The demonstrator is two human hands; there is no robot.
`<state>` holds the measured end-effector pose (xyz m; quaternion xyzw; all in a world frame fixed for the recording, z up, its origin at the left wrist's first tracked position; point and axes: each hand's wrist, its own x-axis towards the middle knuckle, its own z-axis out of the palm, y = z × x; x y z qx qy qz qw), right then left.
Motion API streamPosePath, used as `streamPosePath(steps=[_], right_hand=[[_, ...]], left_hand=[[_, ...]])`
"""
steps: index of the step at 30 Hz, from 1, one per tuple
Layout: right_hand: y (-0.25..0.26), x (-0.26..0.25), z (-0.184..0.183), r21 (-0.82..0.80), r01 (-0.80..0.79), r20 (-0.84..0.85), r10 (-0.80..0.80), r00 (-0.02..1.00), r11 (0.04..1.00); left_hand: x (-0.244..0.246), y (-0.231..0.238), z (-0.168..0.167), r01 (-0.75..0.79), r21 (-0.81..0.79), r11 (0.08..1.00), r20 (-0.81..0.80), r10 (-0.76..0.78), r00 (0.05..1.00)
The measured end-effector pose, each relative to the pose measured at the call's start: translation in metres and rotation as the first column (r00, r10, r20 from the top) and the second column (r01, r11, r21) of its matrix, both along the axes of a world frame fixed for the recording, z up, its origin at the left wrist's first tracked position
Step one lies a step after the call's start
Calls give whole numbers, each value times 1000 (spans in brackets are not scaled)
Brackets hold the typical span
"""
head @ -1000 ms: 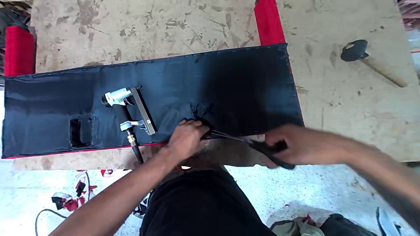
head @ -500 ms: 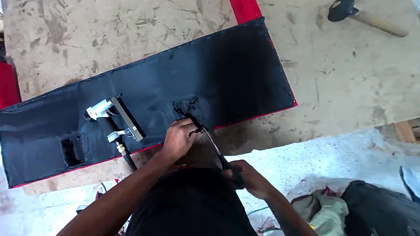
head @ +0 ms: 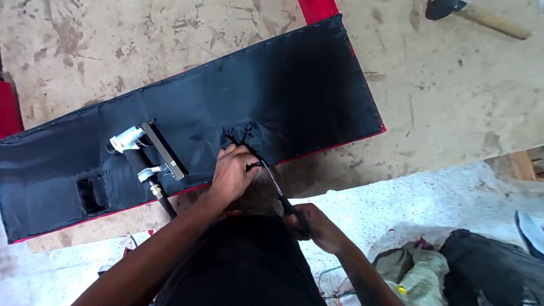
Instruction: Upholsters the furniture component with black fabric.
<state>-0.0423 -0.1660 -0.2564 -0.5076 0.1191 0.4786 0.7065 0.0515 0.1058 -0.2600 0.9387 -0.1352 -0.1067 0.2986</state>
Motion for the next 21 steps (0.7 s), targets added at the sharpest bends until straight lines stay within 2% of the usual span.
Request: streamPosePath(steps=[3,7,11,14,18,19,21], right_hand=[[12,-2,-4,-56,49,12,-49,999,997],[28,-1,-9,-208,95,62,-84,995,974],[25,-4,-12,-265,75,95,-51,994,961],[13,-7,-7,-292,-16,119,53,991,956],[-37,-17,18,-368,-77,224,169,960,927],[-60,-19,25,-401,-49,263,166,950,915],[-117,-17,28,-502,103,365,102,925,859]], left_hand=[[-5,0,-2,-1,-43,999,-15,0,1000],[-9,4,-4,-28,-93,995,-69,22,997],[-9,4,-5,-41,-88,995,-74,34,997],[-13,11,-5,-52,-104,993,-60,46,997],[-28,23,-6,7,-109,994,32,-3,999],[-31,23,-7,3,-93,996,43,1,999],[-29,17,-4,-21,-6,1000,53,21,998]])
